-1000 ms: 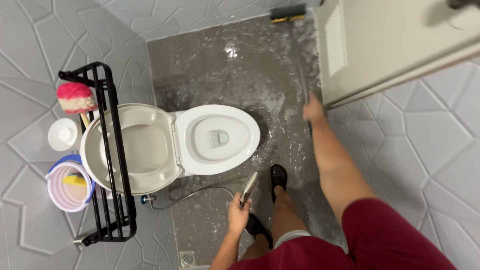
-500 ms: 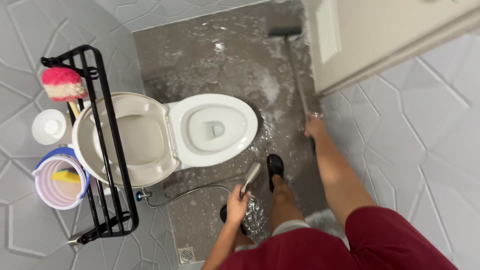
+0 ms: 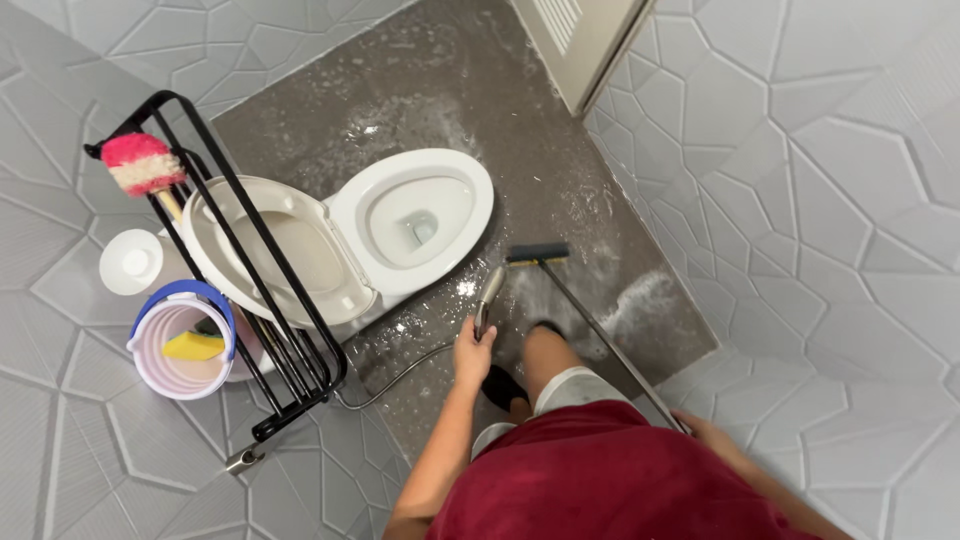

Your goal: The person rinses the bathroom floor and toilet using a handheld bidet sprayer and a floor squeegee. They spray water to remove soap suds and push the water toward the drain while occasionally rinsing the toilet bowl and seat.

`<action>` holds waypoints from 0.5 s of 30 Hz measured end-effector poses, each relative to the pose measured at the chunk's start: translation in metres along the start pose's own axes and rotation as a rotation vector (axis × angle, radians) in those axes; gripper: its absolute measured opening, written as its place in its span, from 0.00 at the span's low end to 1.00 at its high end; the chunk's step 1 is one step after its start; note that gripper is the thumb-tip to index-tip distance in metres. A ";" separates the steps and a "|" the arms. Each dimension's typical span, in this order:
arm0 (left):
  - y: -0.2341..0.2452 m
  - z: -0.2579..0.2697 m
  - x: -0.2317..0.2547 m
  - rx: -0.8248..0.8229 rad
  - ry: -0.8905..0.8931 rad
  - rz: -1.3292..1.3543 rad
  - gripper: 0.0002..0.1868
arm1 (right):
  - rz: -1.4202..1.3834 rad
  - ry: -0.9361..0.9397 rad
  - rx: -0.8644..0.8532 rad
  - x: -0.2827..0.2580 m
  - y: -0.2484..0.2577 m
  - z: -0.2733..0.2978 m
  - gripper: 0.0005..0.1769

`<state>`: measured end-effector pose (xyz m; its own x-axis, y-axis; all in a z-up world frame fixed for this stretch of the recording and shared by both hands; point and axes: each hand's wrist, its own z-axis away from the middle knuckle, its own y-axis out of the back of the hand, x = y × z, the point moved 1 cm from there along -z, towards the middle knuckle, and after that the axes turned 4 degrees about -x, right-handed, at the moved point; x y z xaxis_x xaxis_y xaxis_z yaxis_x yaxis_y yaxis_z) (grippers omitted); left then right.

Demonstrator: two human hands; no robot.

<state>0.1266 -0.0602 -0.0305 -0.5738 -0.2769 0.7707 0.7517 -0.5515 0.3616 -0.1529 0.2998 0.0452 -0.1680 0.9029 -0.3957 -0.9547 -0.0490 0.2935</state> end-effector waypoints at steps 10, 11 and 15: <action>0.011 -0.031 0.001 0.017 -0.017 0.127 0.19 | 0.247 0.194 0.249 -0.084 -0.003 -0.095 0.38; 0.012 -0.043 0.005 0.025 -0.045 0.139 0.17 | 0.249 0.296 0.309 -0.110 0.006 -0.124 0.37; 0.015 -0.087 0.029 0.053 -0.107 0.158 0.19 | 0.159 0.406 0.345 -0.240 0.063 -0.255 0.35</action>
<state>0.0931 -0.1453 -0.0481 -0.4114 -0.2704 0.8704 0.8475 -0.4648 0.2562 -0.2353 -0.0293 -0.0631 -0.4496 0.6556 -0.6067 -0.7854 0.0334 0.6181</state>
